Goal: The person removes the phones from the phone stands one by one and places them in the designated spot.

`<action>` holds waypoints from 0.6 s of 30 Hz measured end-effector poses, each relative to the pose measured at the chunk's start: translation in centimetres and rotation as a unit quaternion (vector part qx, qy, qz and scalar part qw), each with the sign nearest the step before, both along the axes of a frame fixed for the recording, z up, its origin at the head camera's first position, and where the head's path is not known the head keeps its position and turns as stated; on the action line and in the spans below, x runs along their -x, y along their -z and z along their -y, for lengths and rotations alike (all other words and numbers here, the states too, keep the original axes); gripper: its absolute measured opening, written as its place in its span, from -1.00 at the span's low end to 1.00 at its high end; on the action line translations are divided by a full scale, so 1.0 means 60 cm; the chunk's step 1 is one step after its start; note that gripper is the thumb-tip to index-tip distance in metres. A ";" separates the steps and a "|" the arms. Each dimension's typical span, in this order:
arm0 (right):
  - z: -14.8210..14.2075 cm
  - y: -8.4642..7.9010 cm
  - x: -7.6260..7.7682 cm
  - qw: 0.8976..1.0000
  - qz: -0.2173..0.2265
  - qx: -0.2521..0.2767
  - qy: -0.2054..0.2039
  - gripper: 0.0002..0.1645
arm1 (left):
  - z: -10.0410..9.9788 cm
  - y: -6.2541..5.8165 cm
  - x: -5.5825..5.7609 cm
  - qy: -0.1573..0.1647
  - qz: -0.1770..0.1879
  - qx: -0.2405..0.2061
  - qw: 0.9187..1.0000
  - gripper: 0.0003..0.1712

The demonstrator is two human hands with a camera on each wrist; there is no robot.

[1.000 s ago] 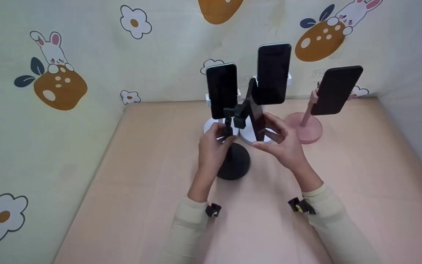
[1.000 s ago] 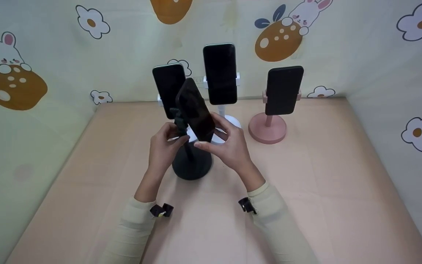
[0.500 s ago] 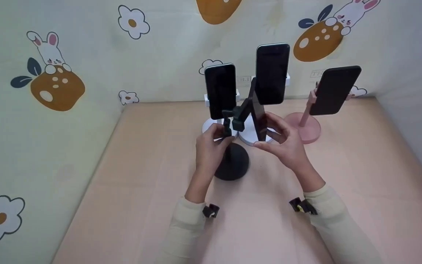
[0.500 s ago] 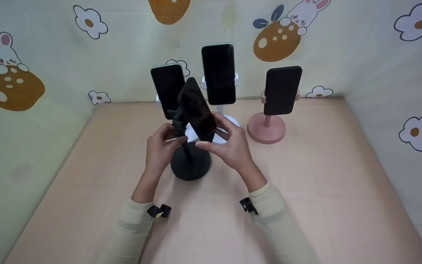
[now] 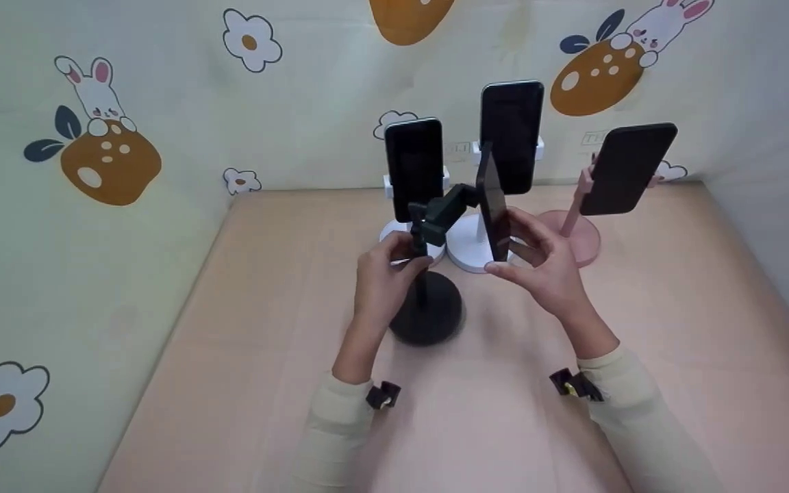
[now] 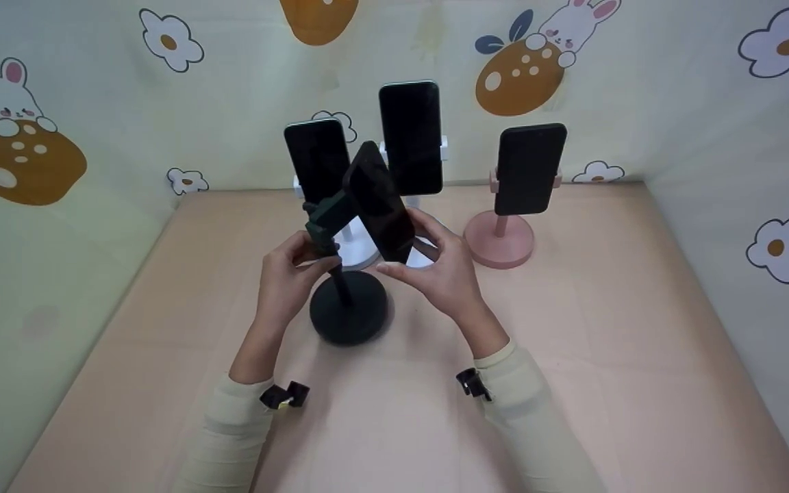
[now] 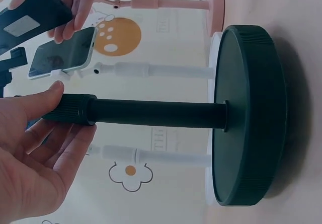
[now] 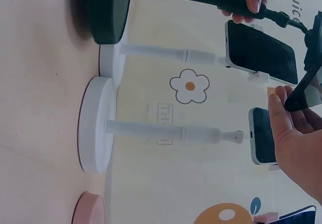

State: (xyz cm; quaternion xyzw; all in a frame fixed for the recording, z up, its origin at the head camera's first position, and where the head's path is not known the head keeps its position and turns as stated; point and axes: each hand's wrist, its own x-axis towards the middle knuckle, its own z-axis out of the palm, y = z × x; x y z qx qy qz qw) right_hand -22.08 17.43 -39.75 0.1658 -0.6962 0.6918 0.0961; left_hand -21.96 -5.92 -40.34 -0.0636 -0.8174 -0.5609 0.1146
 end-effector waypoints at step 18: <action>-0.040 -0.007 -0.006 0.999 -0.017 -0.018 0.035 -0.05 | 0.058 -0.024 -0.014 -0.030 -0.018 -0.003 0.999 -0.71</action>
